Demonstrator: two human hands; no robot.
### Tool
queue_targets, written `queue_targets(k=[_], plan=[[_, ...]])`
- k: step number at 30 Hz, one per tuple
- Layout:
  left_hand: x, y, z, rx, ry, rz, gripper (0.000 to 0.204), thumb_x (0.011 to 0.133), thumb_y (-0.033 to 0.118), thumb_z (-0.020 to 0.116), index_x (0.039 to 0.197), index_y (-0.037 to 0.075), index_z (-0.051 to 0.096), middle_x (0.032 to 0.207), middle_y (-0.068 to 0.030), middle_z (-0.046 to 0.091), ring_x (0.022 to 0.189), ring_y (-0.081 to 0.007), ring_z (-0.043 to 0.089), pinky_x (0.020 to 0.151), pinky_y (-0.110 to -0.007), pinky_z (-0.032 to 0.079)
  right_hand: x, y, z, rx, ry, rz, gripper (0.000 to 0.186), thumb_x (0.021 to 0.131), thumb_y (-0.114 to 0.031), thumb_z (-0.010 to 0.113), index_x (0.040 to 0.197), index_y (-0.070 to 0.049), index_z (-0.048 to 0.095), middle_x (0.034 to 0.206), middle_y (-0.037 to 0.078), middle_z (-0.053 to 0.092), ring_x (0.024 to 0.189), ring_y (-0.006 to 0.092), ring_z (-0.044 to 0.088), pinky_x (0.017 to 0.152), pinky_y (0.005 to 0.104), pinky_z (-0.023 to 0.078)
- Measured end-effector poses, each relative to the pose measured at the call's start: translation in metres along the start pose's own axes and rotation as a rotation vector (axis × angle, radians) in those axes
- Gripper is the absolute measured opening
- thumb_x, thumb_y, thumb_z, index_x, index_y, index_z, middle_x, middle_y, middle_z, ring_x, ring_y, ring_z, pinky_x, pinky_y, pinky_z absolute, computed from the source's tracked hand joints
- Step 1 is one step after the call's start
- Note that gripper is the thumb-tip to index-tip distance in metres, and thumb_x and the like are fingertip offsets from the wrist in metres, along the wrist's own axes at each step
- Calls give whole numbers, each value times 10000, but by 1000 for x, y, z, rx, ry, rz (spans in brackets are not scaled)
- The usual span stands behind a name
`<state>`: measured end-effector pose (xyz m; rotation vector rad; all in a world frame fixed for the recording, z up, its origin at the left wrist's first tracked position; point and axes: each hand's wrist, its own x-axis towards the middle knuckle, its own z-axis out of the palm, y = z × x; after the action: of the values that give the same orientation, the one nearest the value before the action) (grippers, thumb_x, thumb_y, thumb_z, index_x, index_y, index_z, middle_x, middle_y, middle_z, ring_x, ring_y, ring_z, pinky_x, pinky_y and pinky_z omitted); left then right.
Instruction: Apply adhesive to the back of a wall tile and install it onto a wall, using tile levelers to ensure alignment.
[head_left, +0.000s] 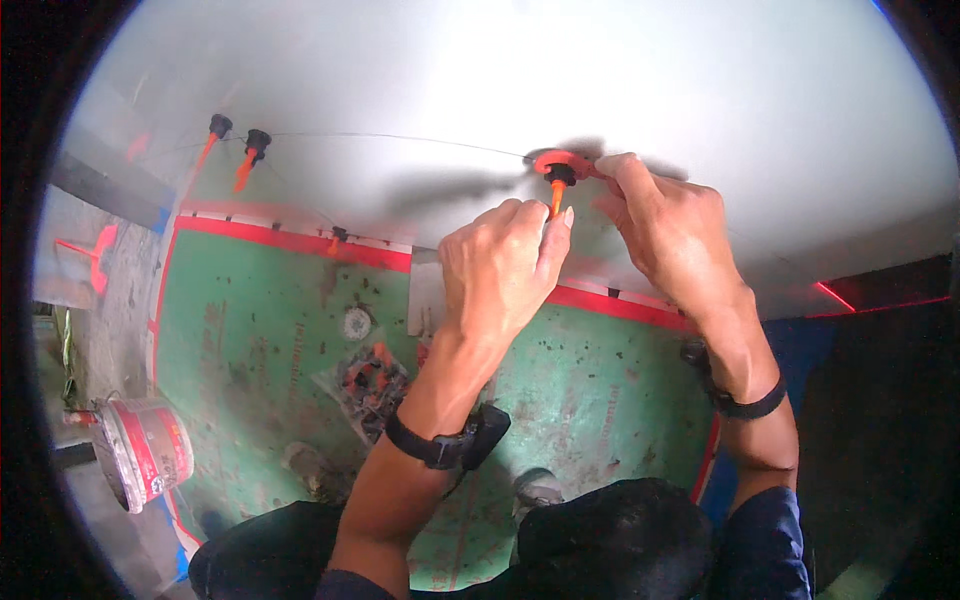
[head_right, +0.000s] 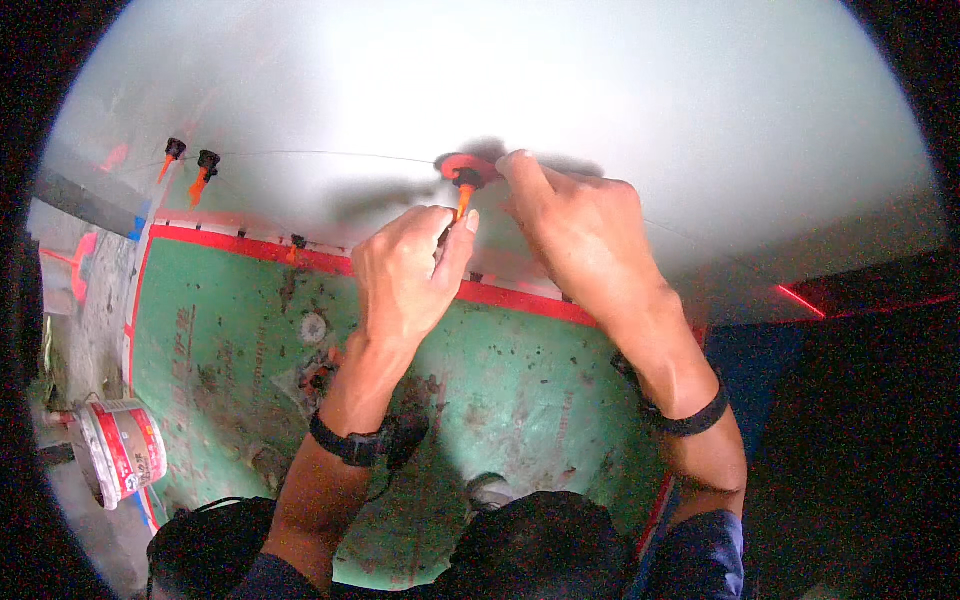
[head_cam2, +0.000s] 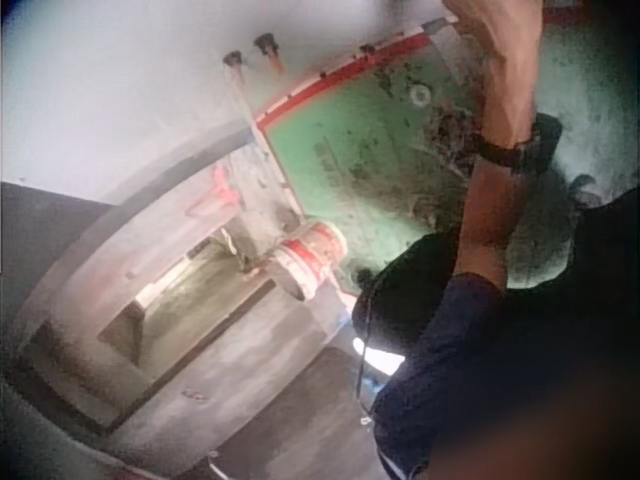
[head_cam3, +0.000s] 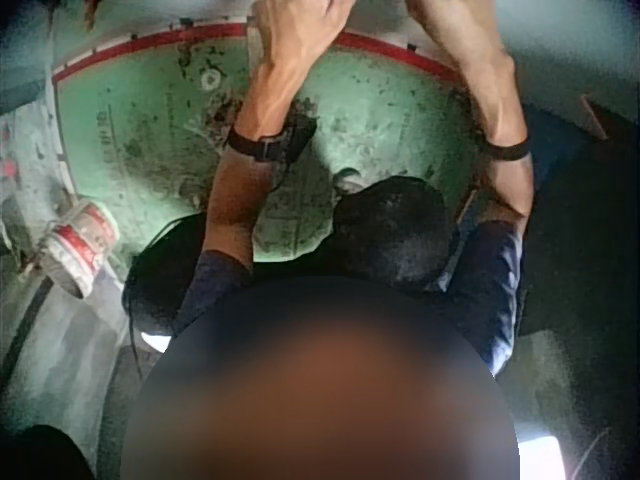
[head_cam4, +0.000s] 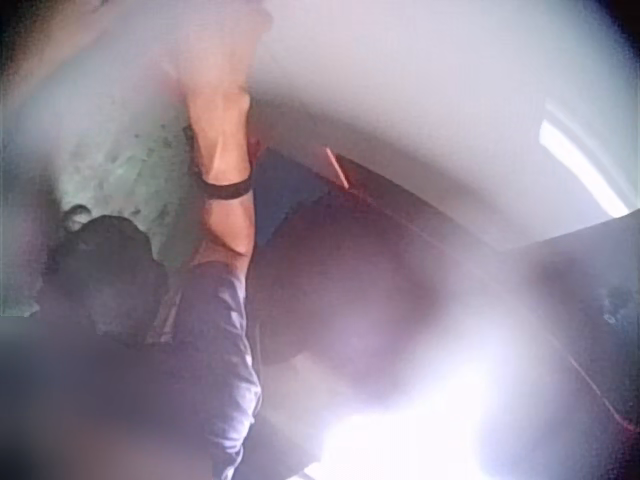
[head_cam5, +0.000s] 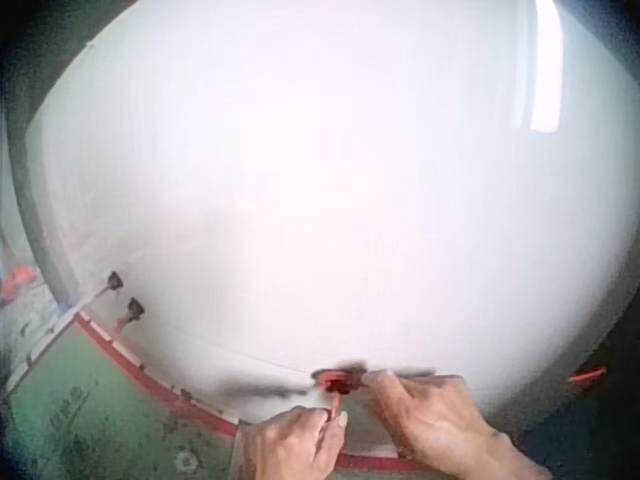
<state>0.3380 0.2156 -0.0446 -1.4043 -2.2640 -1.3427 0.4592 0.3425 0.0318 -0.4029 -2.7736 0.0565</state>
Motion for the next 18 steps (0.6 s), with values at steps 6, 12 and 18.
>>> queue_targets(k=[6, 12, 18], plan=[[2, 0, 0, 6, -9, 21, 281, 886, 211, 681, 691, 45, 567, 627, -126, 552, 543, -338, 555, 507, -444, 406, -1, -2, -6, -126, -28, -62, 243, 856, -118, 709, 1062, -89, 581, 688, 97, 636, 614, 308, 641, 518, 408, 485], [5, -2, 0, 61, 9, 64, 294, 870, 237, 696, 664, 66, 573, 601, -90, 576, 506, -291, 580, 465, -423, 433, -2, 2, 8, -118, 8, -52, 263, 847, -127, 720, 1062, -84, 575, 712, 95, 652, 600, 297, 643, 504, 399, 481], [11, 1, 2, 138, 11, 80, 312, 877, 226, 686, 648, 61, 555, 578, -103, 556, 492, -308, 568, 457, -432, 422, -11, 2, 29, 79, 142, 90, 226, 890, -134, 695, 1075, -91, 573, 649, 105, 624, 557, 305, 627, 496, 405, 473]])
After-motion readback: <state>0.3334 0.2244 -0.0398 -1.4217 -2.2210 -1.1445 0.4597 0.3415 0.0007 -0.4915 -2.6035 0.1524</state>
